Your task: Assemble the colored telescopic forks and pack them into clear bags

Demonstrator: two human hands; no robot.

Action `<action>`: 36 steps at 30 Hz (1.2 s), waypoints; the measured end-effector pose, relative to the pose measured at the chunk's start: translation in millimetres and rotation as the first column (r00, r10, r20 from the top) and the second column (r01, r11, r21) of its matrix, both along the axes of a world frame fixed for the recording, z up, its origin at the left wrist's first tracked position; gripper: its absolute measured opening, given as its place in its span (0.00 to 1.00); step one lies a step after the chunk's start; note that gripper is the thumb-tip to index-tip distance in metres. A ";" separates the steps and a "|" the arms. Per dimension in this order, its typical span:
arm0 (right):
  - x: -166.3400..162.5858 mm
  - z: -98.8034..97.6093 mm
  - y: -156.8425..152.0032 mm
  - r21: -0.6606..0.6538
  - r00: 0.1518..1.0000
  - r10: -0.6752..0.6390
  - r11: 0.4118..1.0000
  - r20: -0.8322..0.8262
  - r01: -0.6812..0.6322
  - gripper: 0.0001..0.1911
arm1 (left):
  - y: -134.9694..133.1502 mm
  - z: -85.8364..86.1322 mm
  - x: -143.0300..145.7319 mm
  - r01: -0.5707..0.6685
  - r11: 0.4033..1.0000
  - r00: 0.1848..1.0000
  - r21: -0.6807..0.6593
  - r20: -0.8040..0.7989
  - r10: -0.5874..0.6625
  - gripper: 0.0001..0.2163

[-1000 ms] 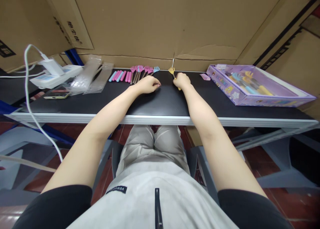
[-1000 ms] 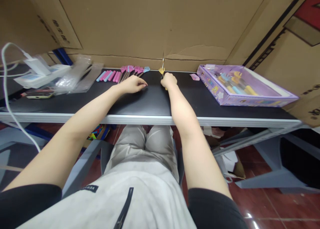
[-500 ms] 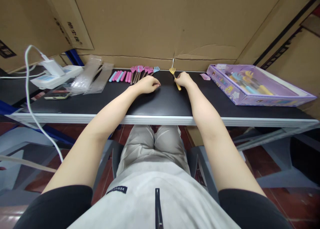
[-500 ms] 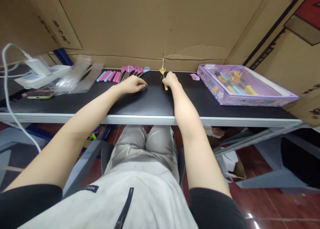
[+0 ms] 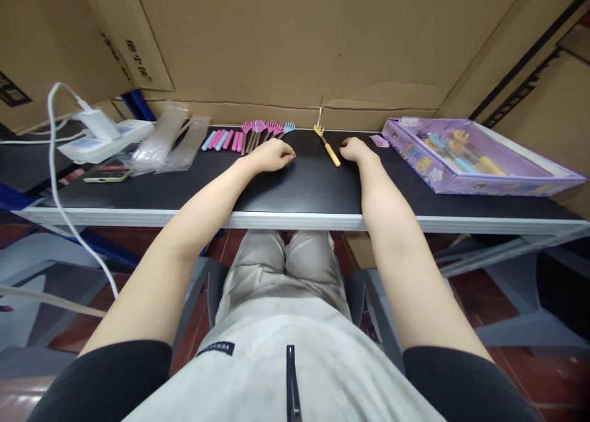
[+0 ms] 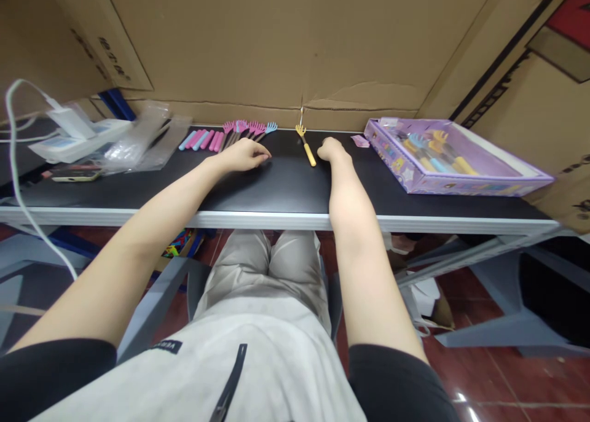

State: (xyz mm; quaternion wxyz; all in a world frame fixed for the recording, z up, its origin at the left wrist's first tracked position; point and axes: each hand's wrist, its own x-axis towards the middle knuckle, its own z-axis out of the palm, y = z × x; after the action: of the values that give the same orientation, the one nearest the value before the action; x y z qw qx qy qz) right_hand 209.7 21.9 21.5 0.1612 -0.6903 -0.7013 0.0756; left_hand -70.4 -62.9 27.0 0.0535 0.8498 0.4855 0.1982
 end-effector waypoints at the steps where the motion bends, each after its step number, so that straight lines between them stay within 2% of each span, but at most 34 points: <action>1: -1.4 0.7 -2.0 -0.016 1.000 -0.004 1.000 0.003 0.004 0.27 | -0.1 0.1 0.2 0.000 1.000 1.000 -0.001 0.000 0.000 0.18; 12: -2.2 -3.5 -0.1 0.002 0.998 0.010 1.000 -0.066 -0.010 0.26 | 9.5 -3.9 -10.2 0.006 0.999 0.997 0.033 0.081 -0.008 0.17; 17: -2.0 -3.3 -0.3 0.003 0.998 0.030 1.000 -0.053 -0.030 0.26 | 20.0 -2.9 -29.6 -0.077 0.993 0.990 0.087 0.125 0.066 0.15; 20: -2.1 -2.9 -0.8 0.001 0.998 0.028 1.000 -0.052 -0.028 0.26 | 21.1 1.8 -41.8 -0.196 0.972 0.975 0.126 0.130 0.180 0.16; 23: -3.0 -1.8 -2.2 -0.005 0.998 0.020 1.000 -0.054 -0.020 0.26 | 17.8 8.9 -53.7 -0.363 0.925 0.928 0.115 0.129 0.348 0.18; 28: -5.1 0.4 -5.7 -0.017 0.999 0.015 1.000 -0.044 -0.016 0.26 | 18.5 13.6 -77.7 -0.589 0.807 0.799 0.045 0.187 0.572 0.18; 34: -5.1 0.9 -6.9 -0.017 0.999 0.019 1.000 -0.037 -0.020 0.27 | 19.8 15.1 -113.9 -0.704 0.710 0.635 -0.023 0.427 0.644 0.18; 36: -4.7 0.5 -6.5 -0.021 0.999 0.025 0.999 -0.032 -0.025 0.27 | 12.7 18.4 -123.9 -0.792 0.610 0.530 -0.017 0.476 0.702 0.17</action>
State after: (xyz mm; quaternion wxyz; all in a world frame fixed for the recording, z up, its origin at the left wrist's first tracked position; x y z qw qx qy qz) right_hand 205.0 15.4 22.1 0.1640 -0.6818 -0.7064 0.0958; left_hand -194.3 -50.2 45.4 -0.0160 0.4906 0.7550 0.4348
